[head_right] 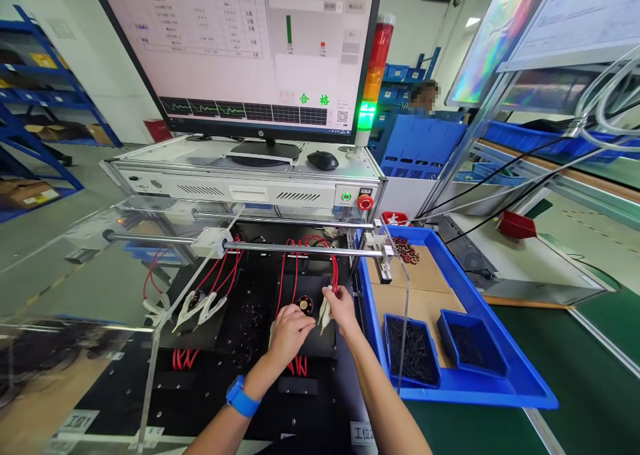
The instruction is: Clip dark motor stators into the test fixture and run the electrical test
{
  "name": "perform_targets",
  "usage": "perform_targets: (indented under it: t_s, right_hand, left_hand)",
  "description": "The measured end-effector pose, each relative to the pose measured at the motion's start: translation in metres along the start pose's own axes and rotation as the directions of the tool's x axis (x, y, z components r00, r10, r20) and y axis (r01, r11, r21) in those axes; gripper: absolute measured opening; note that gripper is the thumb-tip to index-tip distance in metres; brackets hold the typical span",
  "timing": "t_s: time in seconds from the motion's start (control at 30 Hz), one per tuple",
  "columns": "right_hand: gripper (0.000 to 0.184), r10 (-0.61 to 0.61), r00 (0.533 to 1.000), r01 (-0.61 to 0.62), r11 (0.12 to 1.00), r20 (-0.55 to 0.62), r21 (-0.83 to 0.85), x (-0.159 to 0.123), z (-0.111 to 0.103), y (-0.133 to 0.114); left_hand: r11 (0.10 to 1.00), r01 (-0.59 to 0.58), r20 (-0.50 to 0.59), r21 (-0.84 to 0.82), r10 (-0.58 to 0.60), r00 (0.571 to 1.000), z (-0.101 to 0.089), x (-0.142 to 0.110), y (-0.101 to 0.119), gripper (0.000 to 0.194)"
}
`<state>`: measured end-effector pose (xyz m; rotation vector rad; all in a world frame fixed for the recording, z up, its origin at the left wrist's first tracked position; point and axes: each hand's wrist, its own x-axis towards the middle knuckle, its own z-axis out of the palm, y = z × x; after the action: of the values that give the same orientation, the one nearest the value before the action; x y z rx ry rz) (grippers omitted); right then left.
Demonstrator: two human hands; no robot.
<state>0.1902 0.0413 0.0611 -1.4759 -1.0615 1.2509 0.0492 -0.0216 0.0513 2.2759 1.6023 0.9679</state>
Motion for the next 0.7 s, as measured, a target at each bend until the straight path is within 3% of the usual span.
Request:
perform_targets:
  t_s: [0.27, 0.5, 0.6, 0.7]
  right_hand:
    - [0.039, -0.072, 0.994, 0.066, 0.995, -0.077, -0.078, 0.001, 0.007, 0.01]
    - [0.047, 0.037, 0.999, -0.037, 0.995, 0.003, 0.097, -0.007, -0.004, 0.007]
    - [0.045, 0.057, 0.996, -0.05, 0.994, -0.069, 0.093, -0.007, -0.01, 0.017]
    - [0.037, -0.035, 0.991, 0.038, 0.999, -0.128, 0.02, -0.003, -0.011, 0.031]
  left_hand:
    - [0.999, -0.013, 0.0, 0.042, 0.013, 1.0, -0.001, -0.001, 0.0, 0.016]
    - [0.998, 0.037, -0.053, -0.056, -0.04, 0.998, -0.001, -0.001, 0.001, 0.013]
    - [0.993, 0.064, -0.075, -0.101, -0.071, 0.995, 0.0, -0.002, 0.0, 0.011]
    - [0.991, 0.073, -0.078, -0.115, -0.082, 0.994, 0.0, -0.003, -0.001, 0.01]
